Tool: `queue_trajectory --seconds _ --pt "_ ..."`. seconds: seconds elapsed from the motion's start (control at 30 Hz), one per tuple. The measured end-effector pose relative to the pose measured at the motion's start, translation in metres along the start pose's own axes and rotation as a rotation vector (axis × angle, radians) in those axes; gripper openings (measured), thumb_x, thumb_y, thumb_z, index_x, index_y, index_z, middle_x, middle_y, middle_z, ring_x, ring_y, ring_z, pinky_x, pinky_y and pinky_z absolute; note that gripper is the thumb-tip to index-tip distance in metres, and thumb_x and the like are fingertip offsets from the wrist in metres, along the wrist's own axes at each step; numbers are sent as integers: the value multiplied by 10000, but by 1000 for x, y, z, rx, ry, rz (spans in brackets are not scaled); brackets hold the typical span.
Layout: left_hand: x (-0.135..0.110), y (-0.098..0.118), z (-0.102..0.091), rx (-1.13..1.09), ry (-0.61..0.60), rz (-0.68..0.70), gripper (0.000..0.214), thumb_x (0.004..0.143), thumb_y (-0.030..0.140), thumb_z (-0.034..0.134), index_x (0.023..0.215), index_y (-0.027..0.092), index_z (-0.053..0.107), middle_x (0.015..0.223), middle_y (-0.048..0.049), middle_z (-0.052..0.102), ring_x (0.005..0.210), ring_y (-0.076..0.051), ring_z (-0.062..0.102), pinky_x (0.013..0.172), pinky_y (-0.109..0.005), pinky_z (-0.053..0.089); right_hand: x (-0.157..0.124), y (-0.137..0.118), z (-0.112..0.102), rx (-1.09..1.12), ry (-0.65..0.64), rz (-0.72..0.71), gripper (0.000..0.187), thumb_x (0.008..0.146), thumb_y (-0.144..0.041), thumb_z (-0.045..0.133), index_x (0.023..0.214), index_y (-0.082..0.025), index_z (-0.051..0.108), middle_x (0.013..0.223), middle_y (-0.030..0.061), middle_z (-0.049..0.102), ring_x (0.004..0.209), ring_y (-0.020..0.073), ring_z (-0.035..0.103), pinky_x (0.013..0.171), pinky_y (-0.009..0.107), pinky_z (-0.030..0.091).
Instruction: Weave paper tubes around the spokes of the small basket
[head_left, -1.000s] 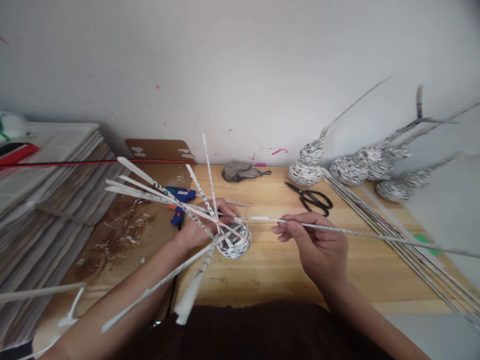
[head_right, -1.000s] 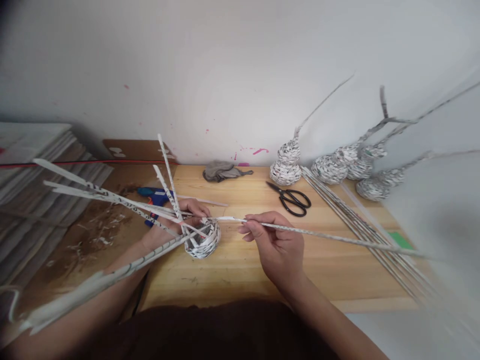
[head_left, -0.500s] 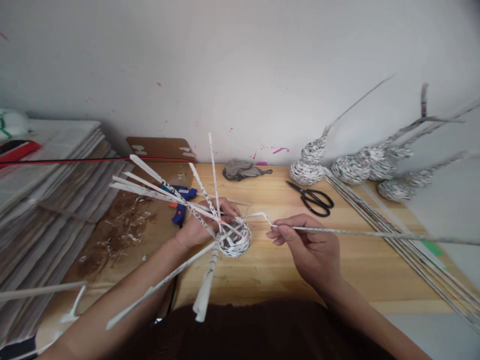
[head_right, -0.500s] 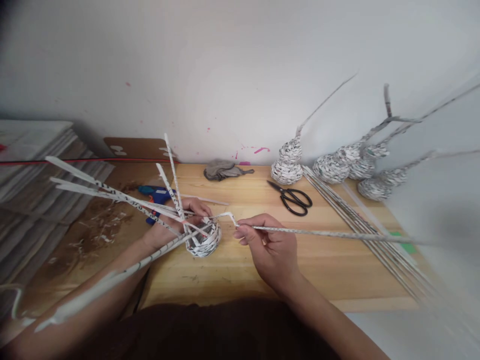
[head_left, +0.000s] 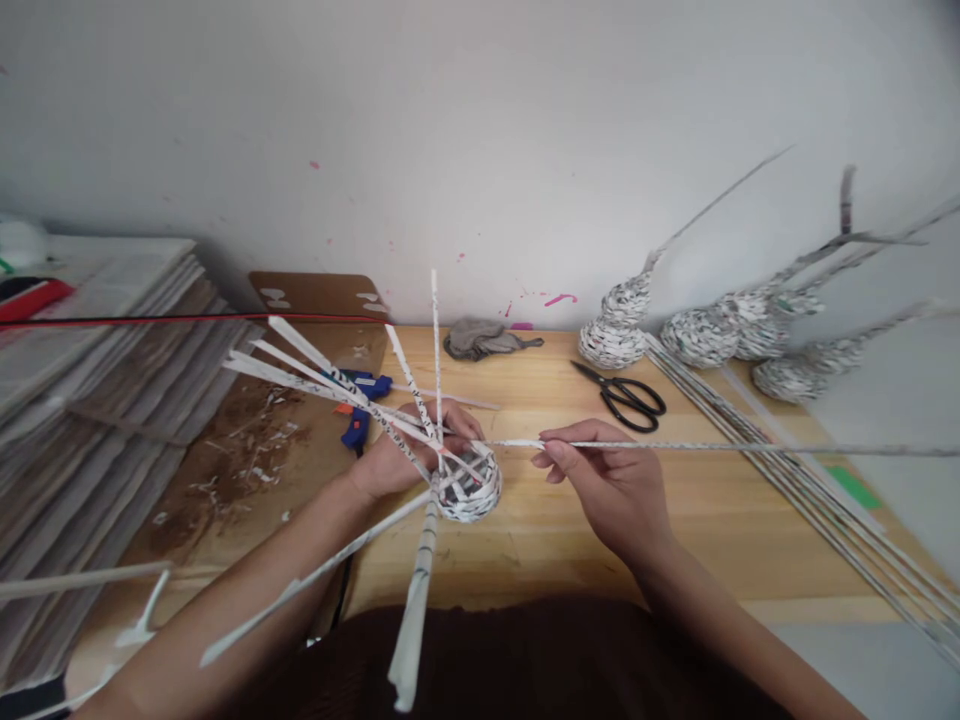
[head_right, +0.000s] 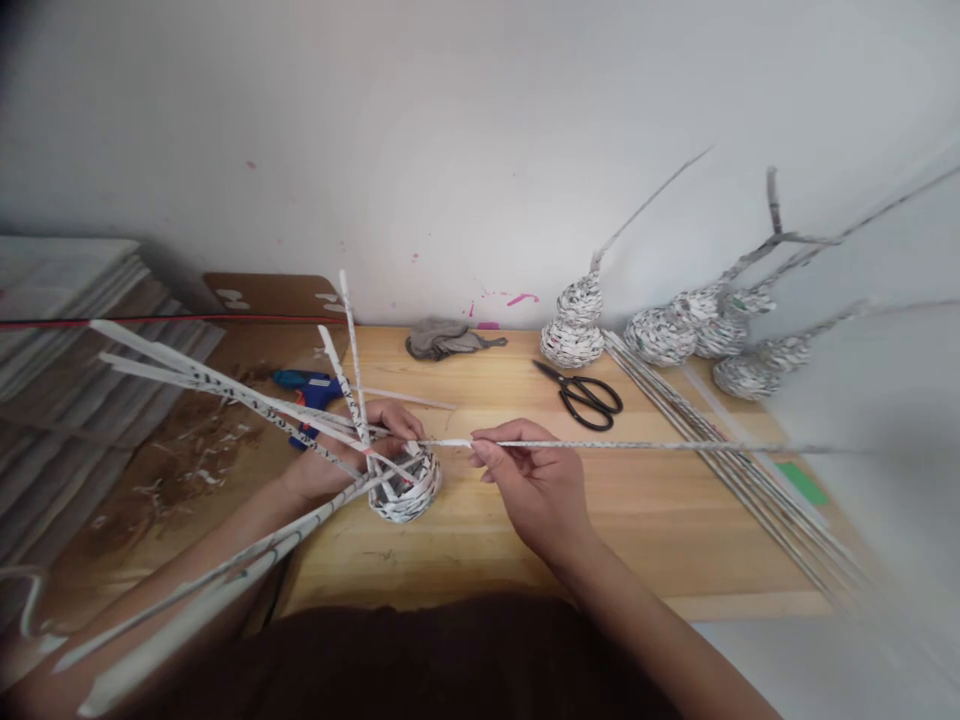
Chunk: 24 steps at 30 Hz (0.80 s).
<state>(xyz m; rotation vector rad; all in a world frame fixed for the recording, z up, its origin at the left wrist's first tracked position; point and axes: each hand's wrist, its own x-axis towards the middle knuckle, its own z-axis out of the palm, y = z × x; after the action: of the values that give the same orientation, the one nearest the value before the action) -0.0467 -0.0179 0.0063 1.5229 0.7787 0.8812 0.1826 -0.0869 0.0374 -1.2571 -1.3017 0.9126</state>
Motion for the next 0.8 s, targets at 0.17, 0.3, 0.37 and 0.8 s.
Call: queue_trajectory --seconds 0.17,0.3,0.37,0.8 --pt "1 -1 0 -16 15 3 122 778 283 759 768 176 701 824 -67 725 739 -199 681 665 -327 546 4 4 0 82 -20 43 146 811 -306 756 831 -162 760 658 42 739 532 138 662 471 242 571" --pt "2 0 0 -18 35 -6 98 757 260 776 742 200 700 837 -78 737 742 -218 687 669 -352 550 4 3 -5 88 -63 118 205 826 -355 748 872 -156 759 699 57 748 583 154 691 485 245 576" --pt "2 0 0 -17 36 -10 94 756 256 776 745 200 701 837 -80 740 747 -224 689 676 -358 553 3 2 -7 85 -49 138 224 819 -372 756 855 -151 746 716 64 752 574 153 690 489 248 579" --pt "1 -9 -4 12 5 39 150 786 282 764 783 147 697 855 -83 734 763 -193 691 675 -307 558 4 3 -7 73 -41 149 213 825 -362 751 789 -155 722 677 53 739 566 138 681 481 212 558"
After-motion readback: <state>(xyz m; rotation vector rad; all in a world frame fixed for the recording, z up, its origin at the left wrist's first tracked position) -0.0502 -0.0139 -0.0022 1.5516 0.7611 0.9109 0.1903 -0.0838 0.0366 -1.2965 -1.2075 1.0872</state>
